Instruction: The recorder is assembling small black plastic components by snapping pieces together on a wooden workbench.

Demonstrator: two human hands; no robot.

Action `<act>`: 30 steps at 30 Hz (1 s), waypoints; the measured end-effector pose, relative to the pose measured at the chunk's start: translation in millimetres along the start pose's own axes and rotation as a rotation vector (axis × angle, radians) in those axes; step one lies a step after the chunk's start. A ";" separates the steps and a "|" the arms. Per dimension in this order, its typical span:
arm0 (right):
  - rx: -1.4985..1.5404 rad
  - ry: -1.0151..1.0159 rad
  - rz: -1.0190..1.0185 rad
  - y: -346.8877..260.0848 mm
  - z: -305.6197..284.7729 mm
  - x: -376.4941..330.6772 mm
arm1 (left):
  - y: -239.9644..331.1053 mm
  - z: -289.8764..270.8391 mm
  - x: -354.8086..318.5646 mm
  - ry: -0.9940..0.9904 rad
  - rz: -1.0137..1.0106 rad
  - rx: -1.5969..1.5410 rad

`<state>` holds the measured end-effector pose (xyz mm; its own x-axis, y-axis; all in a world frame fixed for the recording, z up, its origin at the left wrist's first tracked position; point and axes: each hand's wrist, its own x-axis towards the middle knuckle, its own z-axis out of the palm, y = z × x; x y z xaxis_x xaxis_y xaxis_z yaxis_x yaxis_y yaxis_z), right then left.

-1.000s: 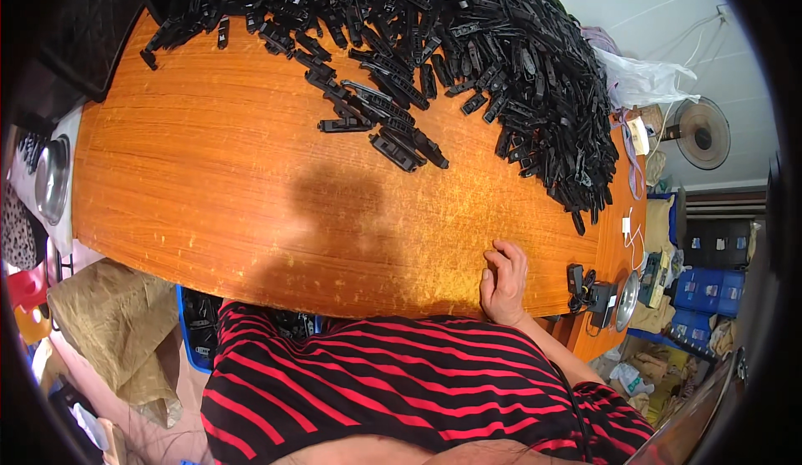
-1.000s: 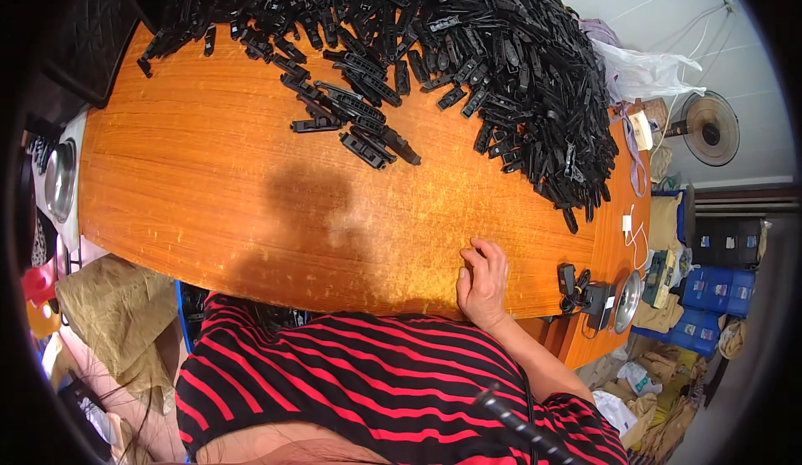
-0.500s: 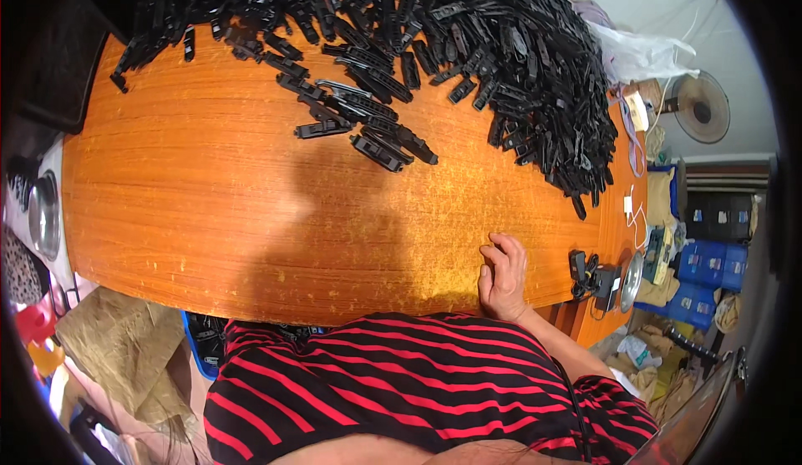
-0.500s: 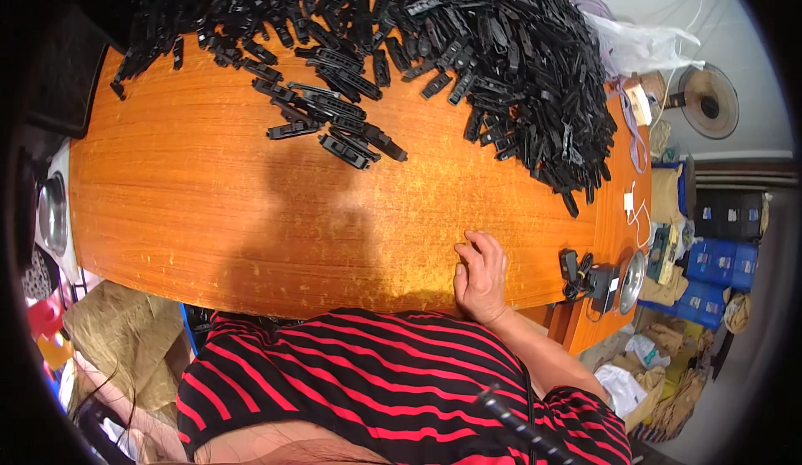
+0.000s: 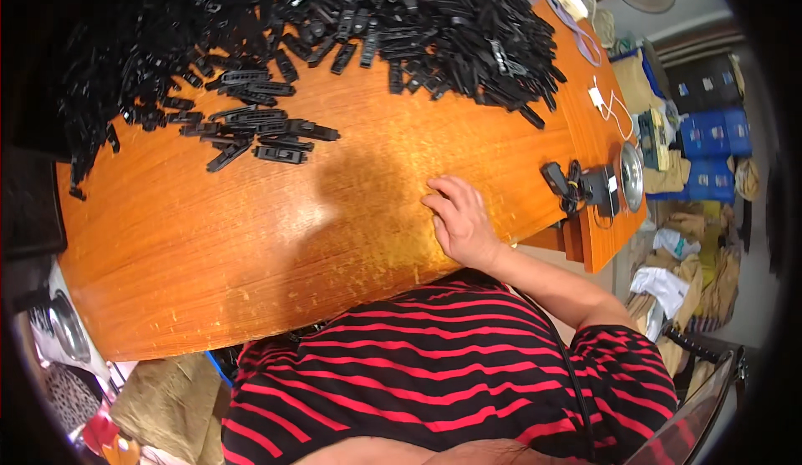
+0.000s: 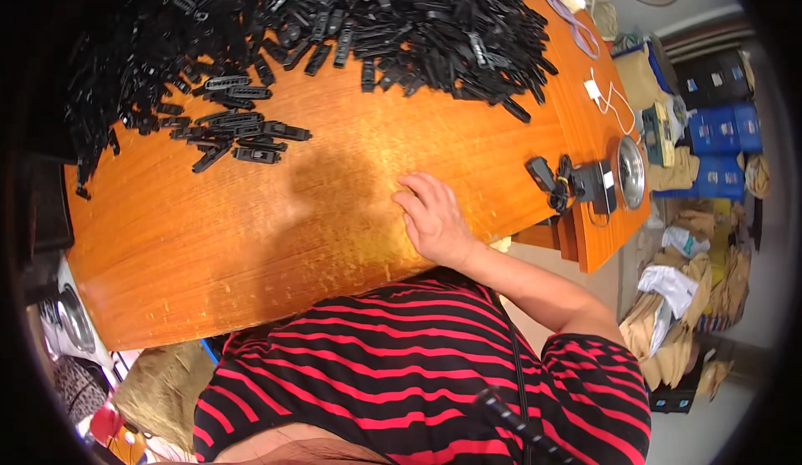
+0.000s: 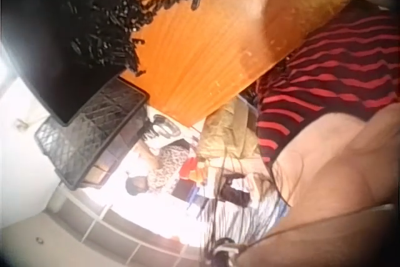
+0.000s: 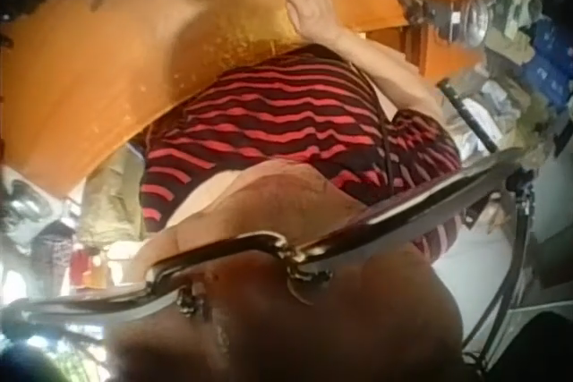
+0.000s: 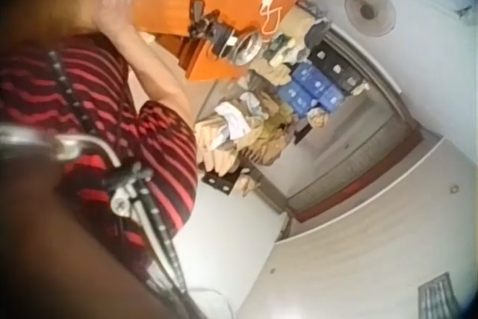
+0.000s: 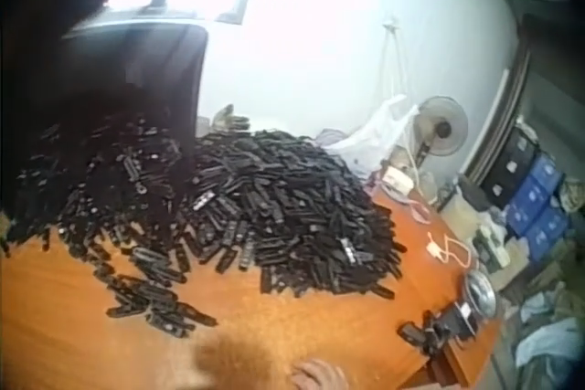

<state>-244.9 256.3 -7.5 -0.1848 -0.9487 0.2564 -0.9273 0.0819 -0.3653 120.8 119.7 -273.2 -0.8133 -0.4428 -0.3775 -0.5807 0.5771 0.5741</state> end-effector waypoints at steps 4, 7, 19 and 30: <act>0.012 0.046 -0.006 1.2 1.7 -3.2 | 11.0 -19.0 -13.5 -0.047 0.006 0.071; 0.052 0.074 -0.019 4.0 1.3 -3.9 | 23.9 -31.9 -25.0 -0.071 -0.016 0.117; 0.464 0.388 0.068 46.0 -135.8 34.6 | 141.6 -122.7 -69.8 -0.116 -0.222 -0.168; 0.655 0.637 -0.368 65.7 -267.2 26.3 | 244.2 -223.5 -25.2 -0.255 -0.126 -0.794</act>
<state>-397.6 318.3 214.4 -0.2401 -0.5239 0.8172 -0.6336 -0.5532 -0.5408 7.6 118.5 38.9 -0.7830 -0.2478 -0.5705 -0.5470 -0.1622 0.8213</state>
